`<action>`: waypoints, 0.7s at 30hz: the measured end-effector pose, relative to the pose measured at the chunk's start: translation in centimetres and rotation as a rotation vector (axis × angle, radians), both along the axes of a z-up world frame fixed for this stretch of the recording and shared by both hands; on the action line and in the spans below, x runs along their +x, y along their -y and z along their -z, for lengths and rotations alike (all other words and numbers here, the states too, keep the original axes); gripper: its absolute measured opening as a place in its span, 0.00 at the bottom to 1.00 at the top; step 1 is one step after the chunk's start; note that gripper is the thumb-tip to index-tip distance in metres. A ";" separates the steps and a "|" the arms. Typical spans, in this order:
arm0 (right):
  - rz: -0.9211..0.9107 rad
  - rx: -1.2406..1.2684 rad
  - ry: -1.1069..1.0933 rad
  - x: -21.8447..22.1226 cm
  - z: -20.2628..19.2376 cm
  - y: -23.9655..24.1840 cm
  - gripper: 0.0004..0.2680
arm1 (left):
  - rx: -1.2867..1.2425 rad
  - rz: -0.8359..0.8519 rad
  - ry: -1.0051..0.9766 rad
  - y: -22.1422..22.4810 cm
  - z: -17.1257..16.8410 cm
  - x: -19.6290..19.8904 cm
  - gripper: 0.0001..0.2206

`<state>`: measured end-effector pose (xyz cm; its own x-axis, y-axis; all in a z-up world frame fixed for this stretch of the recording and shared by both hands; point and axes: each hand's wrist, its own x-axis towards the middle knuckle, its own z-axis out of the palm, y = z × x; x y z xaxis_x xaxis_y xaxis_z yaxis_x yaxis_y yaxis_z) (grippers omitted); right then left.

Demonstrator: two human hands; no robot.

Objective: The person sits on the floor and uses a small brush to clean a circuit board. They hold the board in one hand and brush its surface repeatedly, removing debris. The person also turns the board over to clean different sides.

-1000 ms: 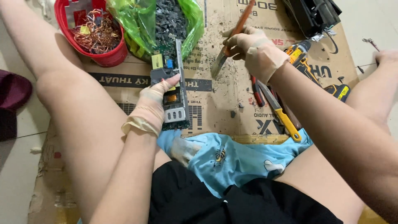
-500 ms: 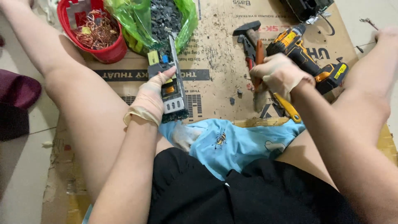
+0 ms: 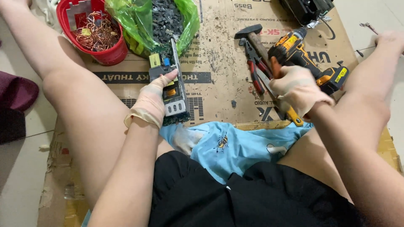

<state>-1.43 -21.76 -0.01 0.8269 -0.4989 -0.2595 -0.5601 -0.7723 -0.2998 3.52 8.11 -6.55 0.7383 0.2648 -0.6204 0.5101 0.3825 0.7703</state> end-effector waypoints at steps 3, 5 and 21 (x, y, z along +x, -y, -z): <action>0.071 0.280 0.054 0.2 -0.1 -2.2 0.08 | 0.001 0.009 -0.007 -0.3 0.6 0.0 0.43; 0.108 0.360 0.152 0.3 -1.4 -2.2 0.07 | 0.000 0.012 -0.018 -0.1 -1.1 -0.9 0.44; 0.208 0.485 0.451 -0.5 1.6 4.0 0.06 | 0.060 0.019 -0.050 0.0 0.6 -0.2 0.44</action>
<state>-1.98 -25.73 -1.61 0.8063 -0.5731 -0.1465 -0.4211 -0.3821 -0.8226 3.32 8.13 -7.20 0.7121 0.2887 -0.6400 0.5553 0.3261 0.7650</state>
